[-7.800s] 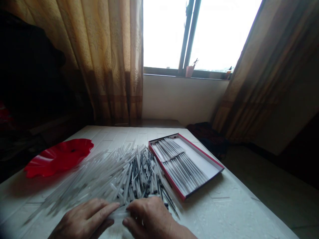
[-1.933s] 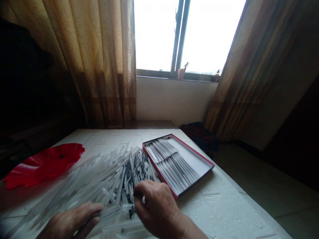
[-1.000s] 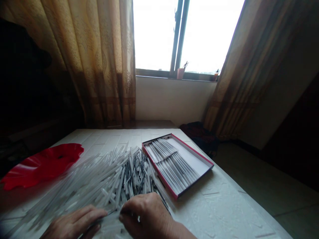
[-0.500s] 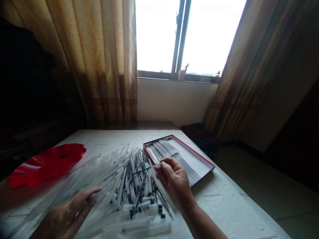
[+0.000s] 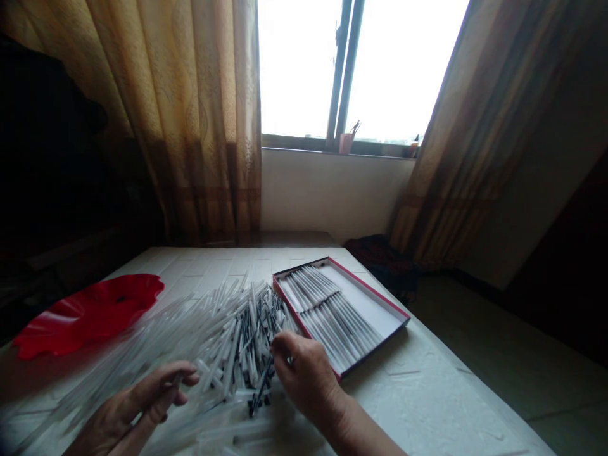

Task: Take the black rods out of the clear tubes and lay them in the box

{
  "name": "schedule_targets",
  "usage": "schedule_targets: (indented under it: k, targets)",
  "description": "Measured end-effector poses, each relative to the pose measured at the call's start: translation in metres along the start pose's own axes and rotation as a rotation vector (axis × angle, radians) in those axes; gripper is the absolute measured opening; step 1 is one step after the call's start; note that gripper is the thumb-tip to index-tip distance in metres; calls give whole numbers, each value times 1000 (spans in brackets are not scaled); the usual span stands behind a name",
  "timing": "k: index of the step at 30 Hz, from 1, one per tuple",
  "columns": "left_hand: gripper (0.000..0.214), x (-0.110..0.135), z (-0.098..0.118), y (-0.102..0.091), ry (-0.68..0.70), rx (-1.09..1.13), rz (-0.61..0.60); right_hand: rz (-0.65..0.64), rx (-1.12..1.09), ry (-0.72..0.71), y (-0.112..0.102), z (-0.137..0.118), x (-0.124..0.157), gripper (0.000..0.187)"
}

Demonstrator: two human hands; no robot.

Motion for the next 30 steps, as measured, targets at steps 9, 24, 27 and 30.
schedule_targets:
  k: [9,24,27,30]
  targets:
    - [33,0,28,-1,242,-213,1,-84,73,-3,6,3,0,19]
    - [31,6,65,-21,458,-598,254,-188,-157,66,8,-25,-1,29]
    - [35,13,63,-12,516,-636,251,-357,-352,129,28,-39,9,28]
    - [42,15,68,-6,560,-612,228,-461,-476,216,43,-41,19,40]
Point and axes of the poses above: each hand's wrist, its own x-axis away from the middle knuckle, its own y-axis out of the palm, z = x × y, the point moved 9 cm from there along -x, towards the middle knuckle, and after that the axes turned 7 degrees about -y, right-handed, at the moved point
